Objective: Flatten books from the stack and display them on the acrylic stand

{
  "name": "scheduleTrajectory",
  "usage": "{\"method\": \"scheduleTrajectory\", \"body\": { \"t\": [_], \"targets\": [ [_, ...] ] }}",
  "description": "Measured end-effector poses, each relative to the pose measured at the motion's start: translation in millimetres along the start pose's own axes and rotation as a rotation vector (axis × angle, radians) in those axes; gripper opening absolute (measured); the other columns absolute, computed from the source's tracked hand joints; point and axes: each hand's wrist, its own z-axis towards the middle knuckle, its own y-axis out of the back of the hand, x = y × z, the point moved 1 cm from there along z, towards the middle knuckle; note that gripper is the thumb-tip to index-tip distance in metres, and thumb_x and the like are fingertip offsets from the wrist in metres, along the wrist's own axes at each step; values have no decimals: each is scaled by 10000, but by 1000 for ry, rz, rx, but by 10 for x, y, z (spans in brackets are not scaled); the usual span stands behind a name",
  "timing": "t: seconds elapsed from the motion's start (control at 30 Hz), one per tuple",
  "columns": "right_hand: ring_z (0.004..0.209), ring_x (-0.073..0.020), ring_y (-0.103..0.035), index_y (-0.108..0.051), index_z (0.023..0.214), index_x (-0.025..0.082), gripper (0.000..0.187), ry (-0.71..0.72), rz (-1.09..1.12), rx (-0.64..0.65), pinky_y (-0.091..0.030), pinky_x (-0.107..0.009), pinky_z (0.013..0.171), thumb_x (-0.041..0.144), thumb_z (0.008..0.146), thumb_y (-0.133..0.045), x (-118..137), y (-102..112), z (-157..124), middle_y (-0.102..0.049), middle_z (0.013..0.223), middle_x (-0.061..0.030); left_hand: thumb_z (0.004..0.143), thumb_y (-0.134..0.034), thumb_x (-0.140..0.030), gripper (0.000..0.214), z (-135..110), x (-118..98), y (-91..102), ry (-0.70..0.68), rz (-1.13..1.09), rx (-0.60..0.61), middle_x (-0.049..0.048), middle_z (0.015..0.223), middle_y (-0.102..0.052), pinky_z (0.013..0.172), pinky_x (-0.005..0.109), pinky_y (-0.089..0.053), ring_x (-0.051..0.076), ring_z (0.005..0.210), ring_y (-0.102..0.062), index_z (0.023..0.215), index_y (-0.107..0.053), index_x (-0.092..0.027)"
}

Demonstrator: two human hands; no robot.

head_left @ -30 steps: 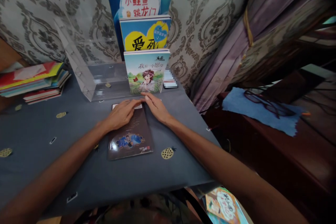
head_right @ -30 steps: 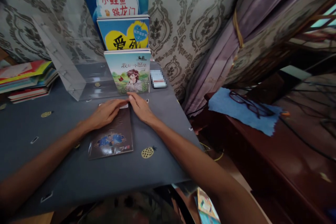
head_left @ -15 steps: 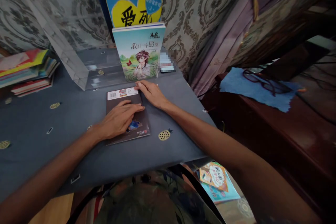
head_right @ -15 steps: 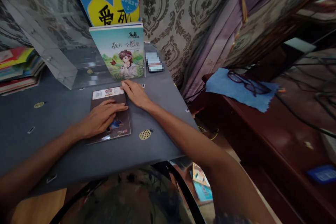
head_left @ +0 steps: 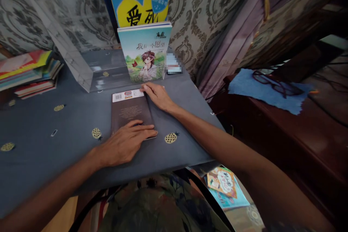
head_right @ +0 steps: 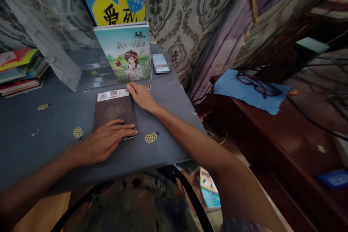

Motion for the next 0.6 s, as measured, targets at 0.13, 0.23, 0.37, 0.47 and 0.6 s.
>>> {"method": "scheduleTrajectory", "body": {
  "t": [0.13,0.23,0.37,0.47,0.6],
  "targets": [
    [1067,-228,-674,-671,1122,211,359,19,47,5,-480,-354,939,335,1057,-340,1,-1,-12,-751,1124,-50,935,-352,-58,535,-14,56,54,36,-1,8,17,1401,-633,1160,460,-417,180,1300,-581,1404,-493,-273],
    [1055,-234,-675,-676,1130,201,358,20,46,2,-476,-349,924,339,1049,-355,-6,-4,-15,-752,1120,-56,970,-350,-120,454,-40,266,145,103,52,-52,29,1372,-650,1144,446,-429,193,1265,-595,1370,-524,-247],
    [1047,-230,-680,-682,1137,196,353,13,42,7,-476,-338,918,322,1041,-367,-12,-11,-10,-755,1127,-61,983,-345,-193,402,-136,778,316,271,167,-230,68,1307,-675,1121,472,-434,224,1196,-617,1329,-551,-198],
    [1051,-234,-683,-681,1149,192,348,2,39,10,-474,-341,921,319,1038,-376,-11,-10,-7,-757,1130,-65,968,-355,-241,397,-242,1128,440,433,219,-345,99,1294,-669,1064,488,-472,262,1196,-608,1303,-558,-175],
    [1062,-243,-684,-688,1145,184,345,-12,41,15,-470,-347,926,315,1037,-388,-11,-6,-7,-758,1130,-75,949,-352,-243,416,-365,1277,492,422,182,-353,100,1334,-647,1090,474,-453,255,1240,-591,1304,-556,-171]
  ]
}}
